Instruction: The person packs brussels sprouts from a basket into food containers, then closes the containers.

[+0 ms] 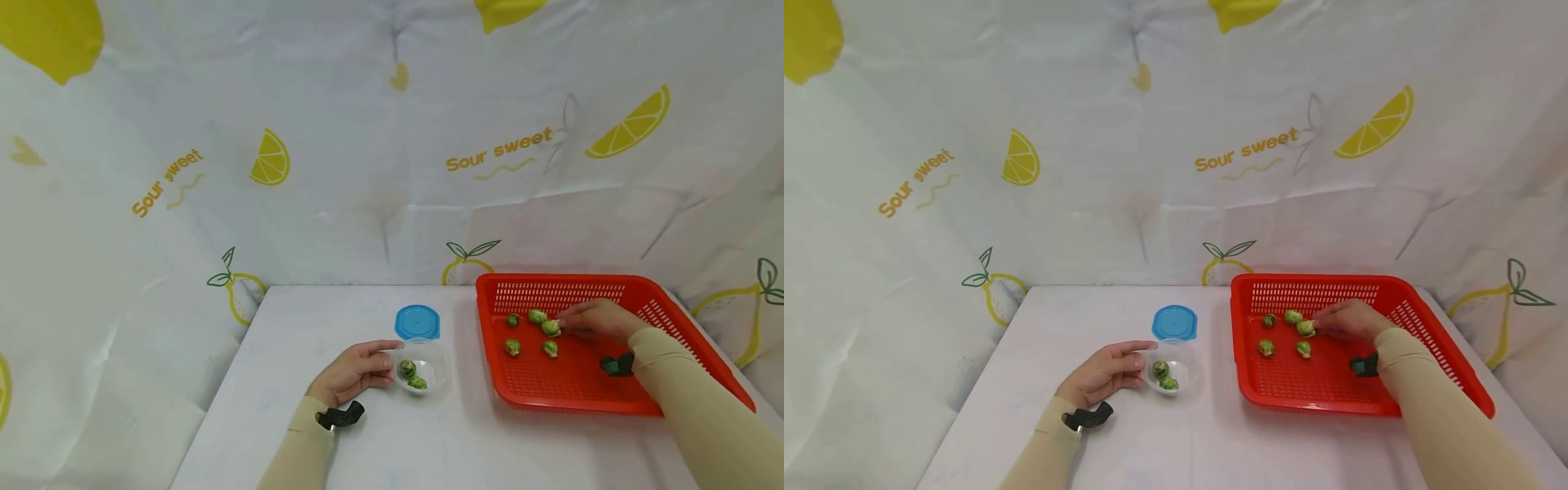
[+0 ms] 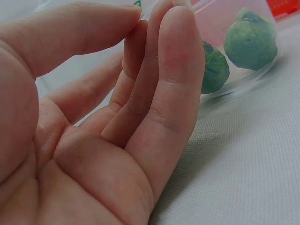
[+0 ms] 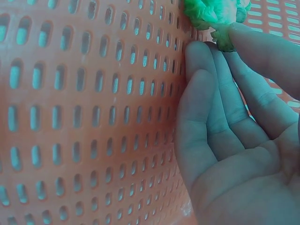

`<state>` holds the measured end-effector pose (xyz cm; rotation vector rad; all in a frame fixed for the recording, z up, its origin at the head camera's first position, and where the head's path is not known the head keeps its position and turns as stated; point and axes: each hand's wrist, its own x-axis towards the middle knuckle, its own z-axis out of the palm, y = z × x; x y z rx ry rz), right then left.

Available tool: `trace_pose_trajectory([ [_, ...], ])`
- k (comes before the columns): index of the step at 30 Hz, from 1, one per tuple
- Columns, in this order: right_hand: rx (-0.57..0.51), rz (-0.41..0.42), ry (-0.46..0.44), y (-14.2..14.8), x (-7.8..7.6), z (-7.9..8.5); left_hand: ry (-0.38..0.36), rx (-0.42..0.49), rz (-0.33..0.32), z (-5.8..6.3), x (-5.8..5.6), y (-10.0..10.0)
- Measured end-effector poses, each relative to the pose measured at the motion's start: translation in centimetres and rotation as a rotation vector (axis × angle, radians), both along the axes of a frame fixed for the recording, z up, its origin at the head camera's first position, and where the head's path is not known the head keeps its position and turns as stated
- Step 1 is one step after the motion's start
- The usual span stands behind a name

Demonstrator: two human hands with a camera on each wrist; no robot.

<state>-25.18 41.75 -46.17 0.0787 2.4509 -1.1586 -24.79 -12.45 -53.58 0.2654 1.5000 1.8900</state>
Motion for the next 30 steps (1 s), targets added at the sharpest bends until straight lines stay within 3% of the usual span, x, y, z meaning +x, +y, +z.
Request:
trace_pose_trajectory([
  [22, -0.046, 0.018, -0.008, 1.2, 1.1, 0.2, -0.007, -0.001, 0.005, -0.2, -0.1, 0.1],
  [30, -0.092, 0.019, 0.030, 1.1, 2.2, 1.4, -0.005, -0.008, 0.009, -0.2, -0.1, 0.0],
])
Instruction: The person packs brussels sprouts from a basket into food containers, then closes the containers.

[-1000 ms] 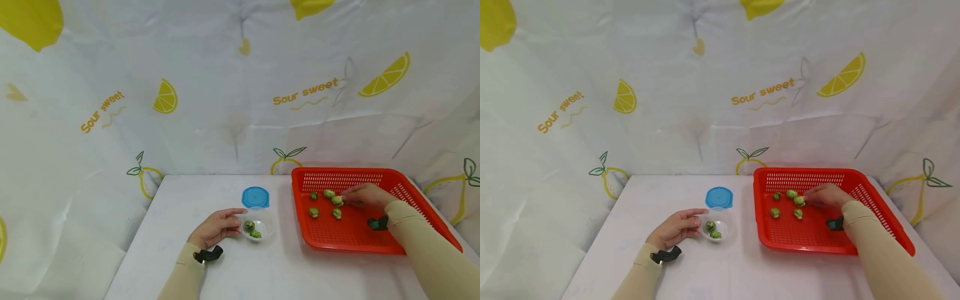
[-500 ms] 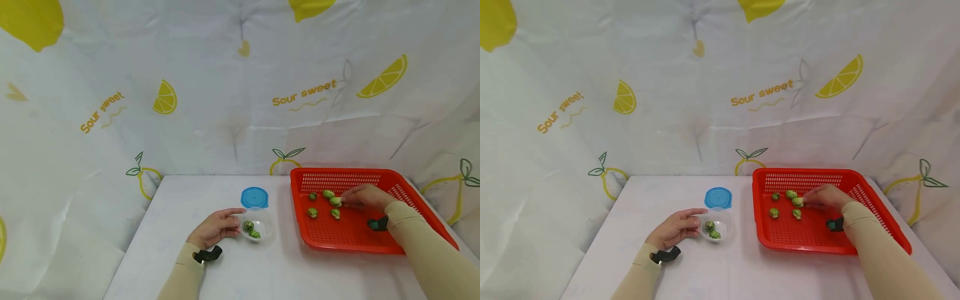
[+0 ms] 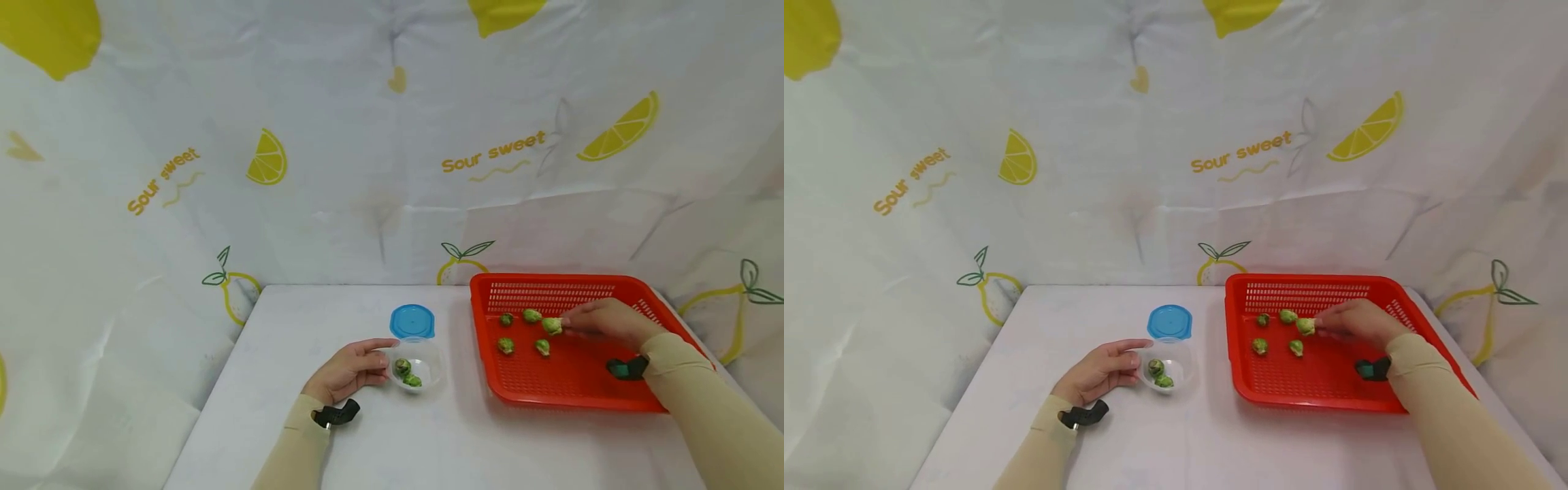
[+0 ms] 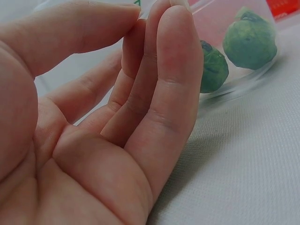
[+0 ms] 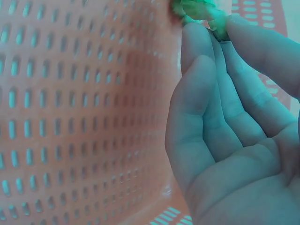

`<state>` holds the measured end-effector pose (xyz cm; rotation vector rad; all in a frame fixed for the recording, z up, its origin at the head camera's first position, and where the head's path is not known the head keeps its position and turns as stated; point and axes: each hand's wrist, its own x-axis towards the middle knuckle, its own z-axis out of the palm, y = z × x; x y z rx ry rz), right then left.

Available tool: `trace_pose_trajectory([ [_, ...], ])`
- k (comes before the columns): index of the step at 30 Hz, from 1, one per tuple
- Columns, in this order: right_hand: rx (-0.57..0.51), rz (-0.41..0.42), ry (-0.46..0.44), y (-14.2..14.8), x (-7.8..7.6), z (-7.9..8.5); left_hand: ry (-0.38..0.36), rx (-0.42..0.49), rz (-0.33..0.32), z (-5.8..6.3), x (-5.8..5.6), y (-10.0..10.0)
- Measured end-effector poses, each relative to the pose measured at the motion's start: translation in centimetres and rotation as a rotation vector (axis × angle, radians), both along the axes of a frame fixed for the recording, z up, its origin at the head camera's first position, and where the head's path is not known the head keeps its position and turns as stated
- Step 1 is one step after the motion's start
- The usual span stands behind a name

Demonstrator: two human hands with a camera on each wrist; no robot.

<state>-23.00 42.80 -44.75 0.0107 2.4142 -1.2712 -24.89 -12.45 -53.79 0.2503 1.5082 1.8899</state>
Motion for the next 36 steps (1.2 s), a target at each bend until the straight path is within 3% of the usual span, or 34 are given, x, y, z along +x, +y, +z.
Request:
trace_pose_trajectory([
  [10, -0.004, 0.025, 0.062, -2.3, 0.1, 2.0, 0.015, 0.010, -0.003, 0.3, 0.1, 0.0],
  [19, -0.093, 0.012, 0.034, -5.6, -0.3, 4.0, -0.002, 0.006, -0.001, 0.3, 0.1, 0.0],
  [26, -0.093, 0.012, 0.045, -8.4, -0.4, 5.9, 0.003, 0.014, -0.012, 0.3, 0.1, 0.1],
  [36, -0.102, 0.061, 0.057, -12.8, -1.0, 7.2, -0.004, 0.024, -0.012, 0.4, 0.1, 0.0],
])
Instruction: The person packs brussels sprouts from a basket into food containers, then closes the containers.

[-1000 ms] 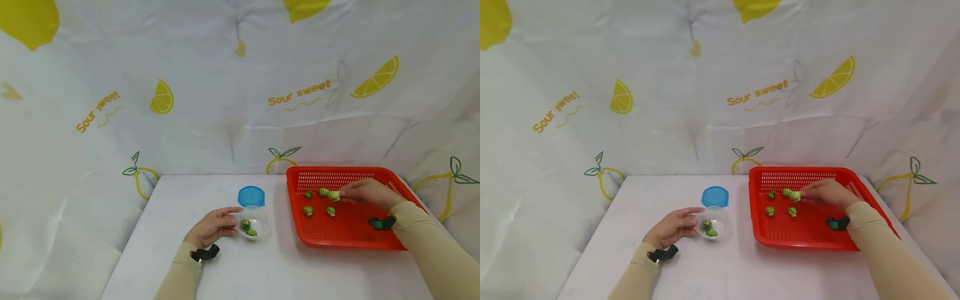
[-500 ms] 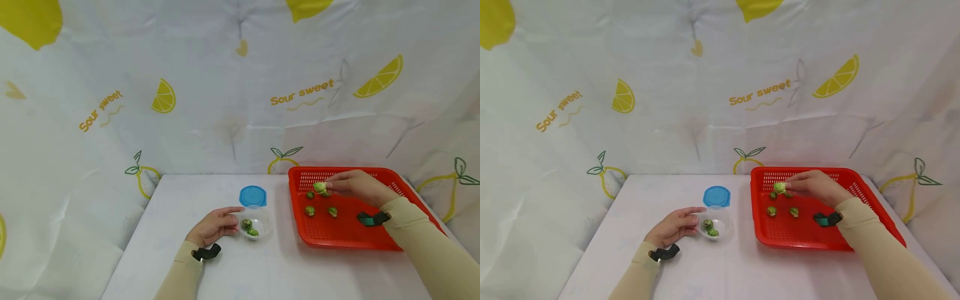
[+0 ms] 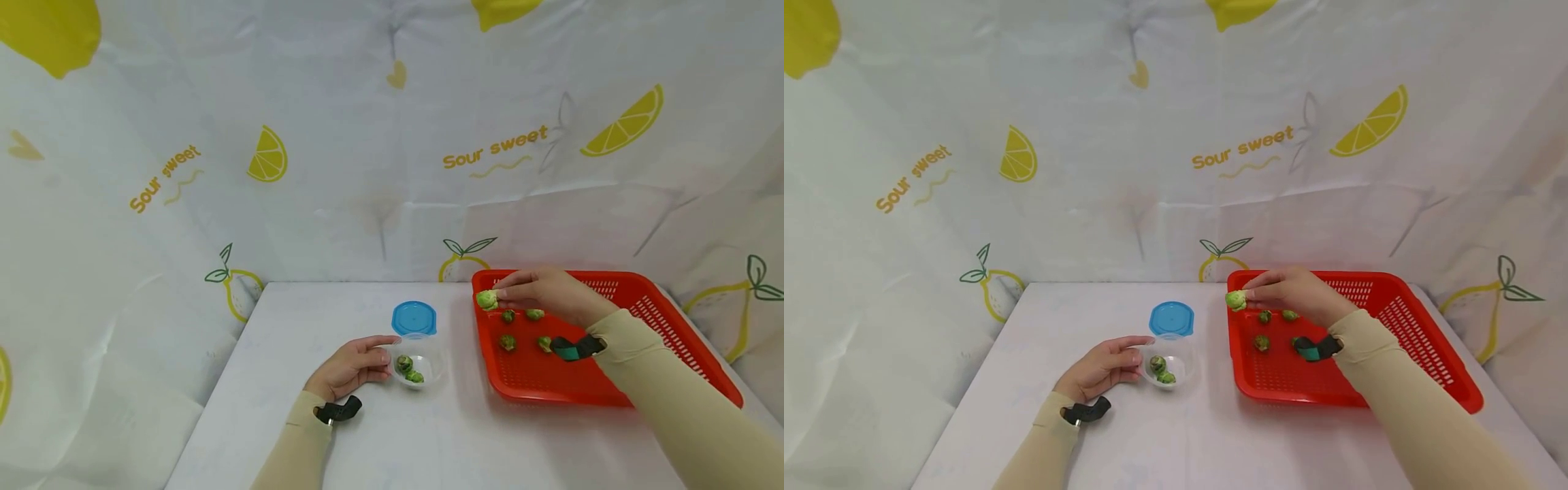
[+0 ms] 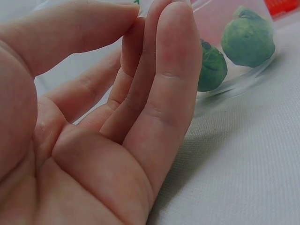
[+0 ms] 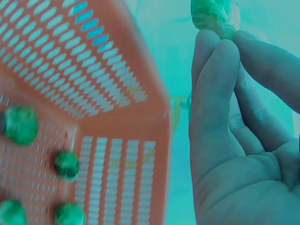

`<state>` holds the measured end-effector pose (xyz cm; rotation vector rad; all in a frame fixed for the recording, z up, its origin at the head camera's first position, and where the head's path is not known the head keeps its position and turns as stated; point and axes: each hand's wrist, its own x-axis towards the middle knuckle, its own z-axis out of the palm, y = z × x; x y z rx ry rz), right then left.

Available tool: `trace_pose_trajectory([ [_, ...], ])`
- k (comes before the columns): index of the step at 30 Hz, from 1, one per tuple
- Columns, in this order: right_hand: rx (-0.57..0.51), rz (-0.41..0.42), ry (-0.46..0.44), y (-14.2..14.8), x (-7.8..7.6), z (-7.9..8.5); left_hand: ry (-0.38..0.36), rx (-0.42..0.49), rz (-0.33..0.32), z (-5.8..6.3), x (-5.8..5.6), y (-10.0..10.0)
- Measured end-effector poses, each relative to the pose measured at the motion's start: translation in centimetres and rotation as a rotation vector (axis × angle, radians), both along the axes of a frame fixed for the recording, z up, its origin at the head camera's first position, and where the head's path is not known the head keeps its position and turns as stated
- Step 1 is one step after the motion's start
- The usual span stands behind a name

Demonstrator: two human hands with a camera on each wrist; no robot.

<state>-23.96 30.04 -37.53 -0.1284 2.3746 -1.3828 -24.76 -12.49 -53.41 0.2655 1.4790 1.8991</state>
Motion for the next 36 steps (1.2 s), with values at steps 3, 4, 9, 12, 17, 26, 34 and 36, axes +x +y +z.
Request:
trace_pose_trajectory([
  [3, 0.031, 0.011, 0.006, -1.5, -0.1, 0.5, -0.001, 0.004, 0.001, 0.0, 0.0, 0.0],
  [4, 0.036, 0.018, 0.010, -2.0, -0.2, 0.6, -0.002, 0.004, 0.001, 0.0, 0.0, 0.0],
  [9, -0.025, 0.057, 0.015, -4.4, -0.3, 1.0, -0.002, 0.009, -0.003, 0.0, -0.1, 0.0],
  [12, -0.018, 0.087, 0.016, -5.8, -0.3, 1.0, -0.002, 0.012, -0.005, 0.0, -0.2, 0.1],
  [17, 0.033, 0.142, 0.017, -8.0, -0.6, 0.4, -0.003, 0.015, -0.006, 0.0, -0.2, 0.0],
  [26, 0.057, 0.158, -0.024, -11.5, -1.3, -1.0, -0.006, 0.023, -0.013, 0.3, -0.1, 0.1],
  [34, 0.130, 0.206, -0.051, -13.2, -1.0, -2.4, 0.025, 0.017, -0.031, 0.0, -0.1, 0.0],
  [36, 0.158, 0.207, -0.056, -13.5, -0.9, -2.4, 0.034, 0.018, -0.035, -0.1, -0.1, -0.1],
])
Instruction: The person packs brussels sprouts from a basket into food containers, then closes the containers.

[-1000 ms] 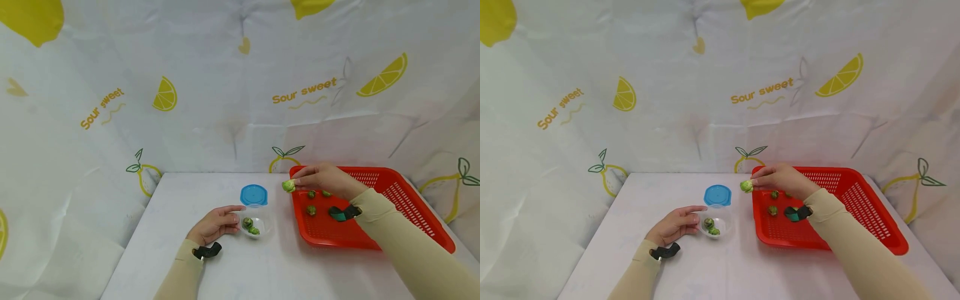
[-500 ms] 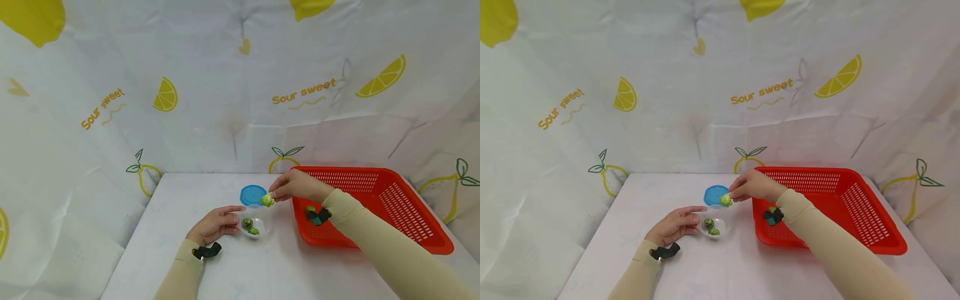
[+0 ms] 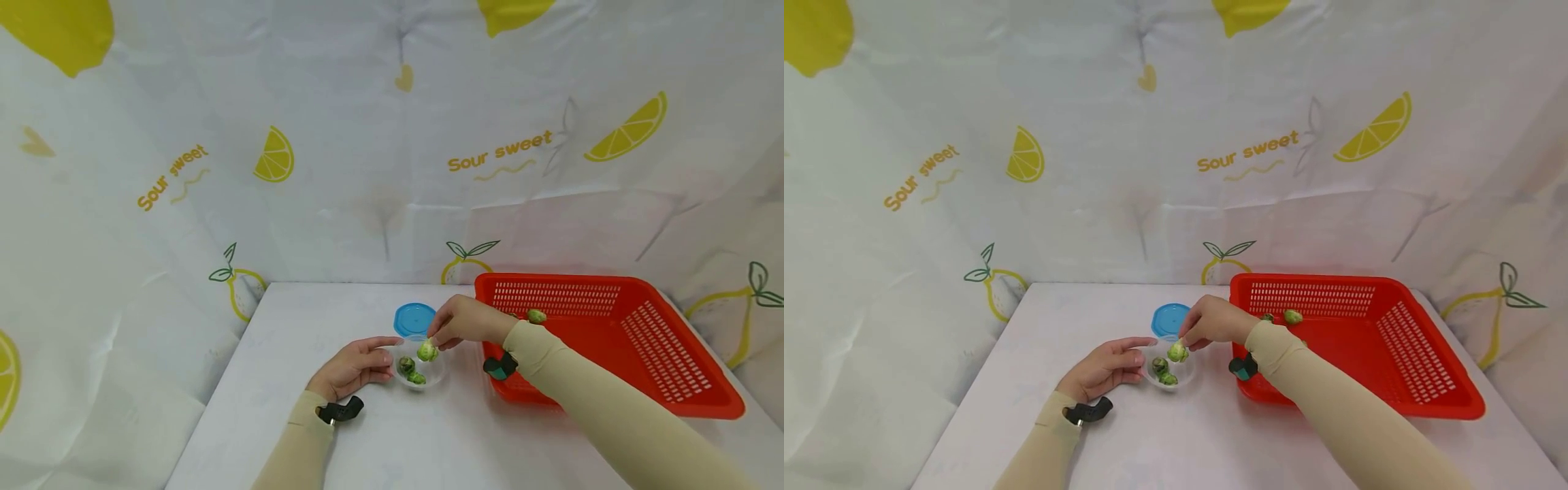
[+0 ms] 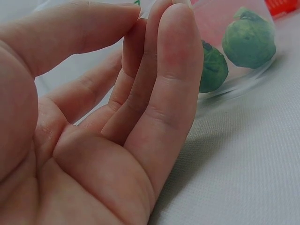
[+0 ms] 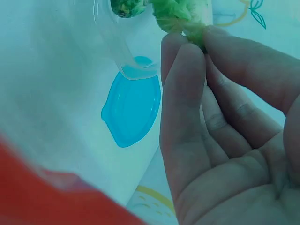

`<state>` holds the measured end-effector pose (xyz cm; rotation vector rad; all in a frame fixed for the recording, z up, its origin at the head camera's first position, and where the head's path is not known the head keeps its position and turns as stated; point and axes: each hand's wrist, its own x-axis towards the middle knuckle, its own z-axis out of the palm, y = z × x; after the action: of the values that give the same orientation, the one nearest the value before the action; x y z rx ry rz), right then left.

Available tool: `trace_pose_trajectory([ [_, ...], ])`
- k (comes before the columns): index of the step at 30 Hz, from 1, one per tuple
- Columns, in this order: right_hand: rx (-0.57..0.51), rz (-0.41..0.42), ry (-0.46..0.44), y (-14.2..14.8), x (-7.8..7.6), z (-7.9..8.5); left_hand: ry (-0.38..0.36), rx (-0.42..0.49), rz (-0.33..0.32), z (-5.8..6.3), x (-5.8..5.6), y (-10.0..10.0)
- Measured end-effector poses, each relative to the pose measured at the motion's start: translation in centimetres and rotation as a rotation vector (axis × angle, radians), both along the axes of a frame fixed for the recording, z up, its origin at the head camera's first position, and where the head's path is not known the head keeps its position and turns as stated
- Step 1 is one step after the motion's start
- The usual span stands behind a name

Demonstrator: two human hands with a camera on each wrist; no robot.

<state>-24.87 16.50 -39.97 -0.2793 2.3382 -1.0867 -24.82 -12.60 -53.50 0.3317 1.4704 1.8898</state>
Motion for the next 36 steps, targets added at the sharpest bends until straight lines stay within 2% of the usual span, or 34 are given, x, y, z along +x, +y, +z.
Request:
trace_pose_trajectory([
  [10, 0.074, 0.000, 0.006, -0.1, 0.0, 0.1, -0.026, -0.001, 0.010, 0.3, 0.1, 0.3],
  [17, 0.034, 0.004, 0.062, 1.5, 0.1, 1.1, -0.033, -0.012, 0.014, 0.3, 0.1, 0.4],
  [27, 0.009, -0.081, 0.116, 5.9, -0.1, 3.1, -0.052, -0.023, 0.047, 0.3, 0.2, 0.3],
  [32, -0.042, -0.128, 0.102, 9.0, 0.2, 3.5, -0.055, -0.022, 0.050, 0.2, 0.2, 0.3],
  [36, 0.001, -0.154, 0.110, 11.4, 0.7, 3.2, -0.054, -0.023, 0.051, 0.2, 0.2, 0.3],
])
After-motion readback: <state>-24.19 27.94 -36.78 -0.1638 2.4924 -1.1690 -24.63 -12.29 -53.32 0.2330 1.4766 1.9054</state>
